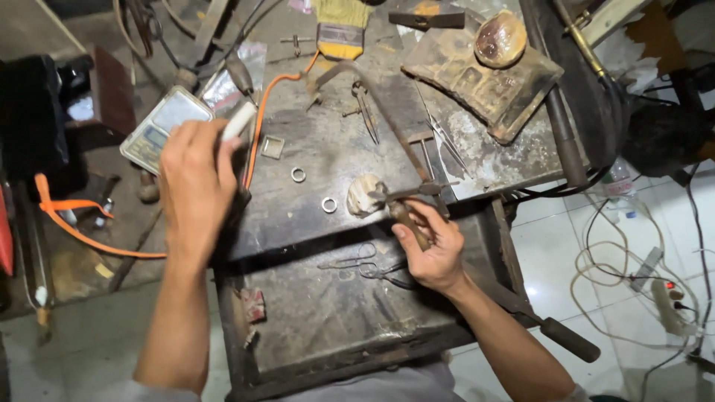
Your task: Sawing a metal ring blank using a jeweler's saw on a workbench pin.
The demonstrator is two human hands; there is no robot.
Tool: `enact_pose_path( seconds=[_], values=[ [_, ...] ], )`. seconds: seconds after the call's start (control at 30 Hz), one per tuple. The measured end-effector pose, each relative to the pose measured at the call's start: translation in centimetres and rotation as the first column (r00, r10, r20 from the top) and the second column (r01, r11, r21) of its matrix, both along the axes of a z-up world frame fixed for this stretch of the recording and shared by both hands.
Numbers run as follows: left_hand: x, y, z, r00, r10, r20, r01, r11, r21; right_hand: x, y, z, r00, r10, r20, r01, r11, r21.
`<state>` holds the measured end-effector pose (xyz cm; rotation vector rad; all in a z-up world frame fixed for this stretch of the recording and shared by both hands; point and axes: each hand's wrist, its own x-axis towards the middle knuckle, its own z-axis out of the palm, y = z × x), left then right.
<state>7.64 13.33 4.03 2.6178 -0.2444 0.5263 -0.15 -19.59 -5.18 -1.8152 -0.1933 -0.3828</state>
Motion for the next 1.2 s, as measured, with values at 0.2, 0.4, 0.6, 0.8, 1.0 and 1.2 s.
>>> enact_pose_path(
  seconds=[0.2, 0.4, 0.6, 0.8, 1.0, 1.2],
  values=[
    [-3.6, -4.4, 0.3, 0.937, -0.203, -0.285, -0.014, 0.791, -0.611, -0.6, -0.3, -2.2, 0.996, 0.069, 0.048, -0.067, 0.996, -0.055],
    [-5.1, -7.7, -1.5, 0.767, -0.452, -0.455, -0.279, 0.402, -0.872, -0.7, 1.9, 0.6, 0.992, 0.095, 0.078, -0.092, 0.995, -0.039],
    [-4.9, -7.7, -1.7, 0.745, -0.544, -0.387, -0.28, 0.271, -0.921, 0.2, 2.1, 2.6, 0.975, 0.176, 0.135, -0.176, 0.984, -0.013],
    [-4.1, -6.6, -0.8, 0.816, -0.463, -0.347, -0.28, 0.21, -0.937, 0.3, 2.0, 2.4, 0.971, 0.196, 0.14, -0.193, 0.981, -0.032],
    [-2.9, -4.1, -1.0, 0.897, -0.3, -0.325, -0.273, 0.203, -0.94, 0.3, 2.7, 3.0, 0.971, 0.188, 0.149, -0.182, 0.982, -0.055],
    [-0.5, -0.3, 0.4, 0.998, -0.06, -0.024, 0.053, 0.976, -0.213, 0.3, 0.6, 1.3, 0.986, 0.128, 0.112, -0.121, 0.99, -0.068]
  ],
)
